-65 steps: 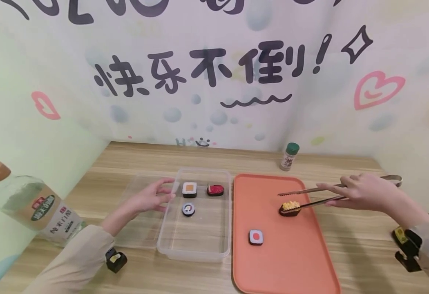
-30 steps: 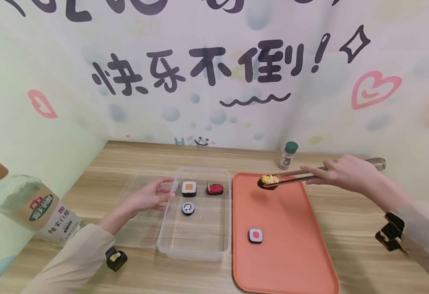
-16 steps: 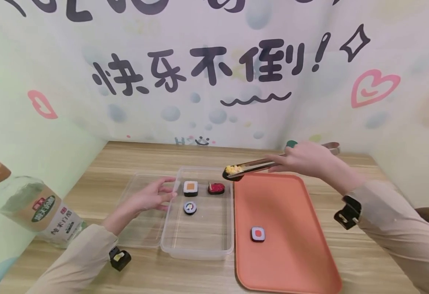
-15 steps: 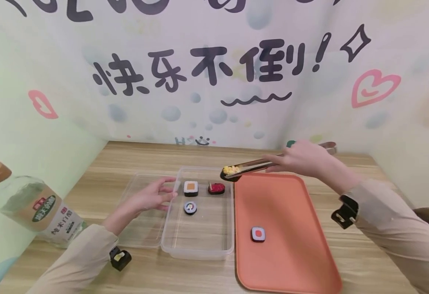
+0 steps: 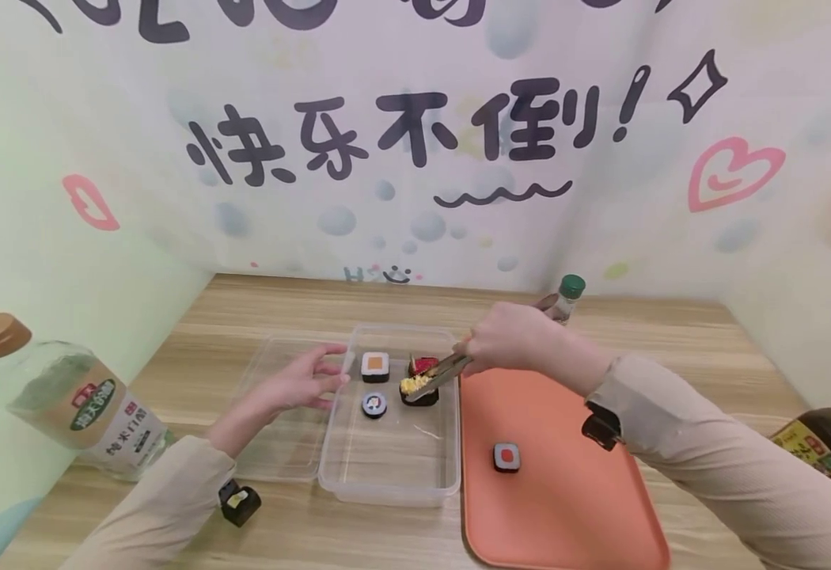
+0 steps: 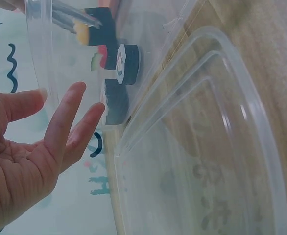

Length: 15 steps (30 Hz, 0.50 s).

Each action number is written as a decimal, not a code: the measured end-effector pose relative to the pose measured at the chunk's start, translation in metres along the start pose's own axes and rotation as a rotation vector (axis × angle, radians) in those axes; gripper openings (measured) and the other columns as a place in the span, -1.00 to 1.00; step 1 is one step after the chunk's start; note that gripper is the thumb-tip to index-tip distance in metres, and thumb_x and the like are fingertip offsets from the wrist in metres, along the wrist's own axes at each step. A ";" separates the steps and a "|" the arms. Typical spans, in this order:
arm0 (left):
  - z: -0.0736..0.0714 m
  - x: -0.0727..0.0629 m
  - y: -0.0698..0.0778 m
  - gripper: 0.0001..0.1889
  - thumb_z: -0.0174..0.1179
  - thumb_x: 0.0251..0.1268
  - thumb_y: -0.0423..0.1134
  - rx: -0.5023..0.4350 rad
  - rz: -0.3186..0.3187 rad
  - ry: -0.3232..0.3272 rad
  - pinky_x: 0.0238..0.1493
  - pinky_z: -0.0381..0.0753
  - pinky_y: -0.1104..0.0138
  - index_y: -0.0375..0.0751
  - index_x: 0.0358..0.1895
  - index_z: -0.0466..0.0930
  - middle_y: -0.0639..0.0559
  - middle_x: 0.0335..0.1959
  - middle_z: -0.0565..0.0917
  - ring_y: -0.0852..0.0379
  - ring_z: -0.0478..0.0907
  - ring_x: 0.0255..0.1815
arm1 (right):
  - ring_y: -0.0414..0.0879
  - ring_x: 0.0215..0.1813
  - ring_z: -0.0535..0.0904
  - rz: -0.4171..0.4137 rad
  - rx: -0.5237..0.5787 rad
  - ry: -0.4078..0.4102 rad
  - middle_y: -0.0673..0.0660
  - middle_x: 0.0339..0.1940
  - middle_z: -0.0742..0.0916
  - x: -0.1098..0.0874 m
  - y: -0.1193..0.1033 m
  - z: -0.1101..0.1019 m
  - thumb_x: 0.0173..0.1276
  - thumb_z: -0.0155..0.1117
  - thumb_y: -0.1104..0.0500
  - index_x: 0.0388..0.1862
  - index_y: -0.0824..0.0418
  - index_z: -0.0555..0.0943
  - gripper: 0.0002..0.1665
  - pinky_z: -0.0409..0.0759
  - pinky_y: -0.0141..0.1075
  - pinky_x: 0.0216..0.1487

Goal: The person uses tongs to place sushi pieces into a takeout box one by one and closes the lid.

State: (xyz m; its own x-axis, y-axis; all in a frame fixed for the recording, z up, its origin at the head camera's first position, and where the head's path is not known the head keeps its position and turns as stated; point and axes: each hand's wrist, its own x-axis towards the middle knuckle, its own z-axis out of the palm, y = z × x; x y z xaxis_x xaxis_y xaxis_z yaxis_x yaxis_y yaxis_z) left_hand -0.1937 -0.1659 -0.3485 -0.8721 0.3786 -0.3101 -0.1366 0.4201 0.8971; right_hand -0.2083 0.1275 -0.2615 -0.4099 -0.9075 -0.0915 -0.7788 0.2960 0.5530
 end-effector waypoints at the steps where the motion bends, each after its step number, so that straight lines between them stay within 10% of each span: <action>1: 0.000 0.000 0.000 -0.37 -0.01 0.34 -0.33 0.000 -0.001 0.001 -0.10 0.68 0.21 -0.34 0.38 -0.08 -0.52 0.23 0.25 -0.28 0.42 0.12 | -0.29 -0.75 0.14 -0.007 -0.013 -0.014 -0.14 -0.84 0.45 0.002 -0.002 0.000 0.17 0.11 -0.28 -0.43 -0.04 0.63 -0.62 0.25 -0.44 -0.78; 7: 0.001 0.000 0.001 -0.36 -0.01 0.33 -0.34 0.006 0.001 -0.004 -0.08 0.67 0.20 -0.34 0.39 -0.10 -0.53 0.22 0.24 -0.29 0.43 0.11 | -0.28 -0.73 0.04 -0.015 -0.114 -0.018 -0.15 -0.85 0.39 0.004 -0.008 0.002 0.14 0.10 -0.33 -0.63 -0.06 0.58 -0.56 0.04 -0.46 -0.76; 15: 0.002 0.000 0.001 -0.37 -0.02 0.34 -0.33 0.004 -0.002 -0.009 -0.08 0.67 0.20 -0.34 0.39 -0.11 -0.53 0.24 0.23 -0.30 0.41 0.13 | -0.28 -0.80 0.12 0.011 -0.110 0.077 -0.12 -0.89 0.42 -0.008 -0.003 0.007 0.15 0.06 -0.36 -0.34 -0.03 0.64 -0.52 0.15 -0.43 -0.82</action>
State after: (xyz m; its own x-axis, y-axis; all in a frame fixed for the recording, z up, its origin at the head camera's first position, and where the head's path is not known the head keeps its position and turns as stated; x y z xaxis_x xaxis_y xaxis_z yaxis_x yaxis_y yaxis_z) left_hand -0.1924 -0.1639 -0.3484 -0.8676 0.3849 -0.3148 -0.1365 0.4244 0.8951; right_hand -0.2058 0.1354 -0.2685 -0.3767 -0.9260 -0.0235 -0.7163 0.2751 0.6412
